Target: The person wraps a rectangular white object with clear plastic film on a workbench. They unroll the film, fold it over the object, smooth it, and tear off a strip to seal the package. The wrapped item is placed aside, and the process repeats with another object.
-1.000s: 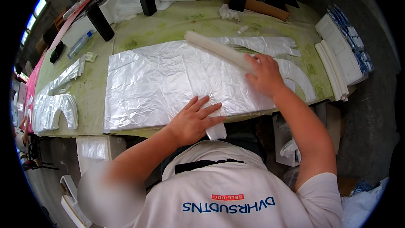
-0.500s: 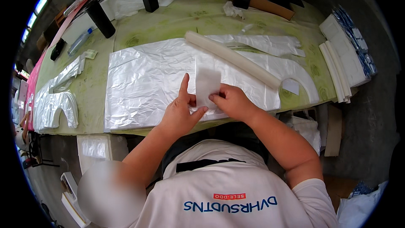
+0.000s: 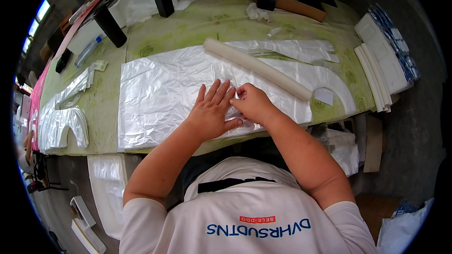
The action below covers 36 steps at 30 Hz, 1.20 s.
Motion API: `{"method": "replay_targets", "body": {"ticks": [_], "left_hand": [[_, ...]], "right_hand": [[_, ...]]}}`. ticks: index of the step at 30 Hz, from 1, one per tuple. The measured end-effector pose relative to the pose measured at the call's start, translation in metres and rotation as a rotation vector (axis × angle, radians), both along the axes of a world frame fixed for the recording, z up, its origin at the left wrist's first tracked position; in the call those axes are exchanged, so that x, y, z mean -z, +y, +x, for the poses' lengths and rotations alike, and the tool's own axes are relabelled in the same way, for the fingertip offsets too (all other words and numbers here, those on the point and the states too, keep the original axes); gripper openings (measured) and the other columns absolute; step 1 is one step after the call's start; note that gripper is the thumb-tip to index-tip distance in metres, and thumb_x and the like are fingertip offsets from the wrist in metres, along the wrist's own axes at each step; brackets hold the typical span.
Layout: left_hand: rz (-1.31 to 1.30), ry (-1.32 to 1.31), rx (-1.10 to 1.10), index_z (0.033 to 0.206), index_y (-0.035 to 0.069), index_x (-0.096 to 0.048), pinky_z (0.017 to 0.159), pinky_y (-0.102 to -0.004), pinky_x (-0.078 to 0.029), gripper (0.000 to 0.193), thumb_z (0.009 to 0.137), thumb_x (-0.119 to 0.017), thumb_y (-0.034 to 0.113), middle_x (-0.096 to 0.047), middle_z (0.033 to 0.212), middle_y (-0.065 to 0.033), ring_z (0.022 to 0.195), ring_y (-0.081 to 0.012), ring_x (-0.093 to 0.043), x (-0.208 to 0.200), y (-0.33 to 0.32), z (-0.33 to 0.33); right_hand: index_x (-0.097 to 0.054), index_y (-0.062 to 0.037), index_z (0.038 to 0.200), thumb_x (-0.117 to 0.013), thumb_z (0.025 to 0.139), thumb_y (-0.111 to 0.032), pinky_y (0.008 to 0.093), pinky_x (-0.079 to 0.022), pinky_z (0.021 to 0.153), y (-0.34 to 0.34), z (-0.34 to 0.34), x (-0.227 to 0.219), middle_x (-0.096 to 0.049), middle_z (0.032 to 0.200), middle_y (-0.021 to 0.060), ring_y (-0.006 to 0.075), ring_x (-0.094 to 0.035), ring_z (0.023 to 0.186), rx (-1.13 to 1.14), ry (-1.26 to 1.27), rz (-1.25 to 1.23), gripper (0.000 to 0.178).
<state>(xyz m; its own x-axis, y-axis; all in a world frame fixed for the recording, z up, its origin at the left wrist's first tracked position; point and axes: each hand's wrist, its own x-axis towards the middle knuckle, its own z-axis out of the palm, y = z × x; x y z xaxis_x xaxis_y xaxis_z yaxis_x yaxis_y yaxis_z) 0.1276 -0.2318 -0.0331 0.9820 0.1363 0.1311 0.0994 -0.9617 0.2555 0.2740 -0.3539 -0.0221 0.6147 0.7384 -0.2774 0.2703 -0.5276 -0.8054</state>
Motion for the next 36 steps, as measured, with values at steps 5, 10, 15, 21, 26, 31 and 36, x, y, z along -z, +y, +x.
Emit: {"method": "replay_targets", "body": {"ticks": [5,10,15,21,26,31,36], "left_hand": [[0.011,0.032,0.036,0.155,0.007,-0.037,0.121,-0.0633,-0.015,0.093,0.086,-0.064,0.063,-0.030,0.163,-0.0172,0.153,-0.0372,-0.022,-0.009,-0.011,-0.011],[-0.012,0.105,0.200,0.152,0.011,-0.043,0.120,-0.0645,-0.018,0.074,0.084,-0.069,0.023,-0.036,0.161,-0.0108,0.151,-0.0319,-0.031,-0.019,-0.039,-0.048],[-0.167,0.016,0.144,0.146,0.014,-0.052,0.121,-0.0579,-0.024,0.068,0.079,-0.059,-0.001,-0.044,0.155,-0.0107,0.144,-0.0307,-0.041,-0.015,-0.034,-0.046],[-0.395,-0.261,0.036,0.130,0.008,-0.064,0.109,-0.0483,-0.042,0.039,0.091,-0.063,0.006,-0.070,0.108,-0.0150,0.114,-0.0336,-0.063,-0.014,-0.028,-0.034],[-0.396,-0.265,-0.222,0.141,0.005,-0.053,0.088,-0.0425,-0.046,0.053,0.091,-0.068,0.014,-0.068,0.080,-0.0052,0.085,-0.0273,-0.065,-0.008,-0.029,-0.025],[-0.476,-0.230,-0.395,0.148,0.004,-0.043,0.093,-0.0440,-0.044,0.071,0.087,-0.074,0.021,-0.069,0.087,-0.0037,0.092,-0.0266,-0.065,-0.010,-0.026,-0.017],[-0.120,-0.259,-0.133,0.148,0.008,-0.048,0.111,-0.0549,-0.031,0.072,0.086,-0.074,0.034,-0.047,0.147,-0.0113,0.137,-0.0350,-0.041,0.001,-0.031,-0.021]], "right_hand": [[-0.054,-0.0009,0.125,-0.075,0.083,-0.022,0.0384,-0.054,0.077,-0.025,-0.013,-0.009,-0.070,0.092,0.0143,0.0282,-0.068,0.084,-0.041,0.018,-0.017,0.052],[-0.049,-0.0033,0.126,-0.072,0.089,-0.012,0.0298,-0.051,0.067,-0.092,-0.049,-0.028,-0.065,0.082,0.0053,0.0114,-0.061,0.071,-0.166,0.174,0.017,0.045],[-0.061,-0.0071,0.119,-0.069,0.074,-0.005,0.0461,-0.046,0.097,-0.096,-0.029,-0.021,-0.062,0.125,0.0111,0.0366,-0.054,0.114,-0.392,-0.613,0.472,0.046],[-0.067,-0.0065,0.098,-0.073,0.075,-0.011,0.0445,-0.048,0.083,-0.077,-0.008,-0.011,-0.067,0.099,0.0092,0.0347,-0.060,0.093,-0.451,-0.645,0.330,0.024],[-0.067,-0.0045,0.078,-0.069,0.085,-0.015,0.0454,-0.049,0.078,-0.059,-0.005,0.001,-0.065,0.084,0.0128,0.0355,-0.060,0.083,-0.344,-0.659,0.283,0.013],[-0.066,-0.0030,0.079,-0.065,0.089,-0.018,0.0462,-0.050,0.078,-0.054,-0.012,0.008,-0.064,0.083,0.0146,0.0356,-0.060,0.083,-0.236,-0.771,0.218,0.018],[-0.064,-0.0023,0.081,-0.062,0.091,-0.019,0.0482,-0.051,0.076,-0.048,-0.013,0.008,-0.065,0.083,0.0162,0.0372,-0.062,0.082,-0.200,-0.794,0.156,0.019]]}}
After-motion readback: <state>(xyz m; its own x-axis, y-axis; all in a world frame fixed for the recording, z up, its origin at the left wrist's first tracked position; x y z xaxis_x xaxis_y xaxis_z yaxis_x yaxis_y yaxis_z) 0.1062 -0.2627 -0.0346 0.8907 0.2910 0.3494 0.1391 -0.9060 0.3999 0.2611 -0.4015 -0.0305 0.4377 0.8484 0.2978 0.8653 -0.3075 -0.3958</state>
